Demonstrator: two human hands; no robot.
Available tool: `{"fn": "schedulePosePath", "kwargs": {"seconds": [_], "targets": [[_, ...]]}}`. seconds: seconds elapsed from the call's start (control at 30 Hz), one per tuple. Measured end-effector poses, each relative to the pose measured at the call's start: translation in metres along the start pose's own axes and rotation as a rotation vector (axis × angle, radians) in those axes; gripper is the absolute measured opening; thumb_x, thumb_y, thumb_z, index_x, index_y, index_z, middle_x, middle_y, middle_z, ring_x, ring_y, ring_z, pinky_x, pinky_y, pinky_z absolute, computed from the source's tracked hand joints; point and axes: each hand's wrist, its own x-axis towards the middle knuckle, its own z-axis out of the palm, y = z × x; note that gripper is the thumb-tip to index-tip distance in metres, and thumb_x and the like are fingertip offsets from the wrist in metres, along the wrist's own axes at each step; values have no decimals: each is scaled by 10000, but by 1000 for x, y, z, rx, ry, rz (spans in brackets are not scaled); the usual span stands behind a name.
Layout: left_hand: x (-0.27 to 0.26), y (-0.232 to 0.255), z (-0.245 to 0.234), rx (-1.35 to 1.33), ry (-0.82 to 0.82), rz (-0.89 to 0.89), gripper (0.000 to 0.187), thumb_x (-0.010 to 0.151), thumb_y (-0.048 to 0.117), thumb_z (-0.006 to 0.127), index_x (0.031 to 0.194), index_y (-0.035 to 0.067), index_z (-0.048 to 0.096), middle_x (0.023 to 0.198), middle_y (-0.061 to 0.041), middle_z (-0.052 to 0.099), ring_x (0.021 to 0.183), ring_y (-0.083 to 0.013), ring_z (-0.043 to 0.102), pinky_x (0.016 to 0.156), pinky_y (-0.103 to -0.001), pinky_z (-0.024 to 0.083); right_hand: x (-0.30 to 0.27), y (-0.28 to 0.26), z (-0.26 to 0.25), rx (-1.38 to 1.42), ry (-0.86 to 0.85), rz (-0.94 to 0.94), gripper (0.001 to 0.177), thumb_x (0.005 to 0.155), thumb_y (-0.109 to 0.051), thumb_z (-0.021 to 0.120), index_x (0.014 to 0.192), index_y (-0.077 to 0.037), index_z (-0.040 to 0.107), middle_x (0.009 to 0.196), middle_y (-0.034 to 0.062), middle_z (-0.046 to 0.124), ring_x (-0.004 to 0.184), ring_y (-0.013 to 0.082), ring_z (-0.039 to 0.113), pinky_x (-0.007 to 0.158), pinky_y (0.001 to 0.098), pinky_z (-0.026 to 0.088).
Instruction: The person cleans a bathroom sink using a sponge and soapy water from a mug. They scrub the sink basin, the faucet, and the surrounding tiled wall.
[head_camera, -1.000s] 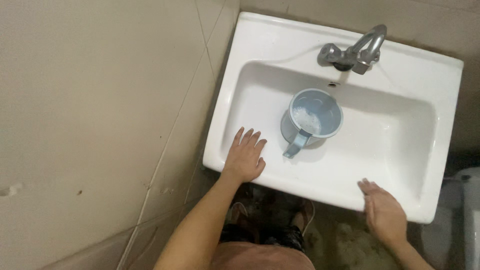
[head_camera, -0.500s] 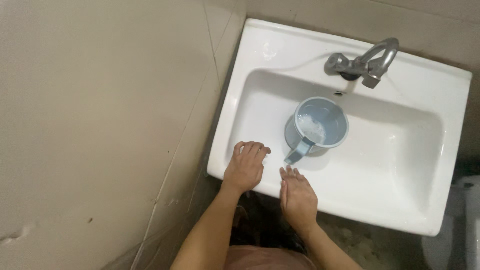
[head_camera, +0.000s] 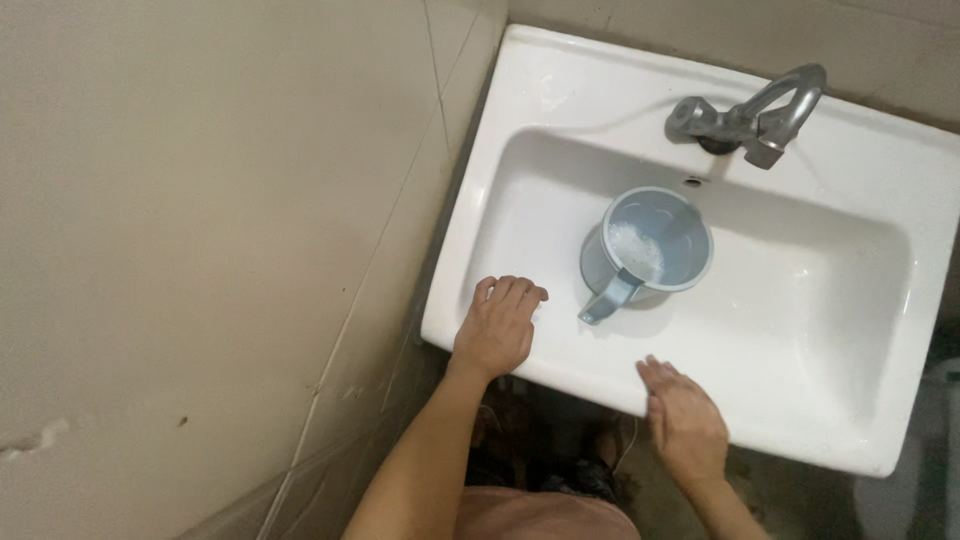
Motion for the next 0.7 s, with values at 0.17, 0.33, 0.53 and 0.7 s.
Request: {"fn": "schedulePosePath", "kwargs": {"seconds": [0.17,0.33,0.53,0.7], "targets": [[-1,1,-3,-87,-104,-55,457,871,68,552,1325,123,561,1284,-60,579,1318,-216,479,1176,-451,284,-45,92,-12,-145,-50,125,402,1117,-276,331,1324,-182,662,1381,10,682,1278,199,651,1137,341,480],[3,3,-5,8,-61,-16,644,825,105,542,1460,126,440,1598,-93,350,1509,-244,246,1230,-448,170,-64,122,-8,-199,-31,388,401,1132,-229,356,1263,-149,727,1298,33,746,1148,195,719,1106,328,506],[6,5,-9,56,-97,-3,748,826,112,526,1553,117,349,1669,-53,250,1548,-203,166,1268,-428,104,-34,57,21,-142,47,478,371,1093,-204,405,1219,-171,752,1300,6,738,1235,227,702,1140,425,488],[4,4,-7,-32,-50,-19,729,818,48,512,1533,89,377,1641,-87,326,1554,-230,214,1293,-428,119,20,-37,26,46,87,191,323,1073,-200,455,1235,-158,731,1303,55,733,1265,249,658,1116,428,463]]}}
